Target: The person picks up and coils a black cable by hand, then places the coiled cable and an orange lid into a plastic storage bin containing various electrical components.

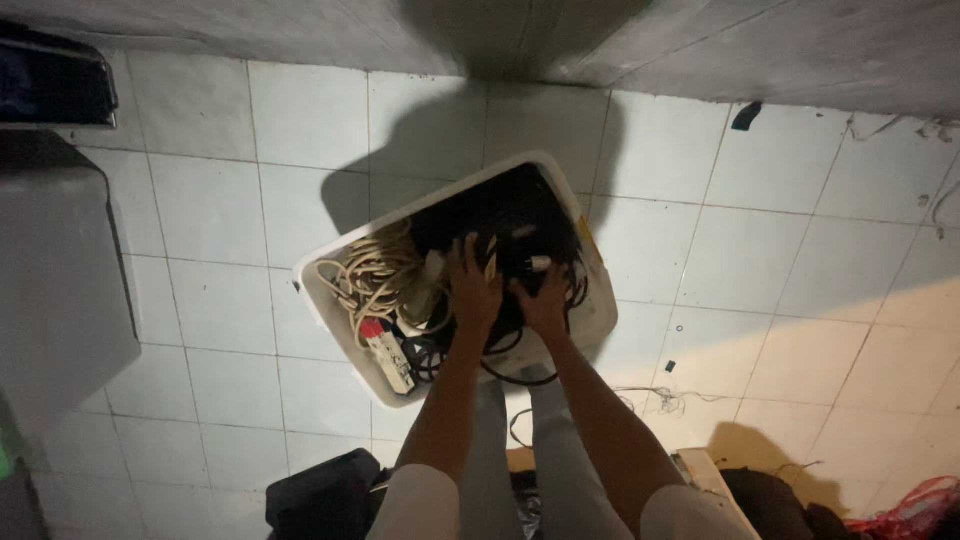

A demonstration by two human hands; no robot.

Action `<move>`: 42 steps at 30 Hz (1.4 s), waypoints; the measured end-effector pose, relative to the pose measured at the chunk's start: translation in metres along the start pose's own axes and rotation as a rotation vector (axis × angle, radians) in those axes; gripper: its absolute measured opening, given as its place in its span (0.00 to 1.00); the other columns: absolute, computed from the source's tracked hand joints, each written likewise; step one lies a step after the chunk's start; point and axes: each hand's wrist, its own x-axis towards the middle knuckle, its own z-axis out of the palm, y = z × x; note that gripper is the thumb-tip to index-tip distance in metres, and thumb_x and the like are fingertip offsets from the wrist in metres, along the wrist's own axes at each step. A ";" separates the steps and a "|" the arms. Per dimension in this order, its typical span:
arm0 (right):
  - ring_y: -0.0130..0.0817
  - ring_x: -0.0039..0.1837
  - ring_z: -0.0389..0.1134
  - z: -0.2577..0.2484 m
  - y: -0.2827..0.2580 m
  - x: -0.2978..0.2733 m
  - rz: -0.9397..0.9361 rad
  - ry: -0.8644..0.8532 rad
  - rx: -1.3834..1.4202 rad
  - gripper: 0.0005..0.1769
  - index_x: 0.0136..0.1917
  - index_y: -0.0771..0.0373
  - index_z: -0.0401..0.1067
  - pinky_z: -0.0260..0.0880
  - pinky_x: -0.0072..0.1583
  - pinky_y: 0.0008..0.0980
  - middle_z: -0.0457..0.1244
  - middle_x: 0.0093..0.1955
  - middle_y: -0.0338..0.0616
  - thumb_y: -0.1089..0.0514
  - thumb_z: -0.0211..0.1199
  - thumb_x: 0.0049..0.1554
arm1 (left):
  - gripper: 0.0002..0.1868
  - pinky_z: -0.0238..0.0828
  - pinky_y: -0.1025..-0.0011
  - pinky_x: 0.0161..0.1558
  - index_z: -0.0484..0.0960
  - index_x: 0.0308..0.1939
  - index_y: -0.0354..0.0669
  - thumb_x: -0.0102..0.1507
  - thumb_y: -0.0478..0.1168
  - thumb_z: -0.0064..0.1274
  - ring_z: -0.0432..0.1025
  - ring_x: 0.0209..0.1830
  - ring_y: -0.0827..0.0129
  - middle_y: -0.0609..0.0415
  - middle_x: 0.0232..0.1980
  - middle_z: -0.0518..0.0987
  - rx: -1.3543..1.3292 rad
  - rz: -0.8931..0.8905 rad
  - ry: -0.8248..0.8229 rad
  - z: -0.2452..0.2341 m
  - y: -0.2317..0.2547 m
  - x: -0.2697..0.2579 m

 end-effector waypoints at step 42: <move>0.69 0.84 0.35 0.016 -0.016 -0.061 0.124 0.101 0.159 0.63 0.83 0.73 0.32 0.39 0.80 0.54 0.33 0.84 0.72 0.29 0.60 0.59 | 0.52 0.55 0.40 0.67 0.62 0.73 0.36 0.55 0.61 0.66 0.61 0.68 0.32 0.29 0.68 0.67 -0.080 -0.021 0.203 -0.011 0.007 -0.059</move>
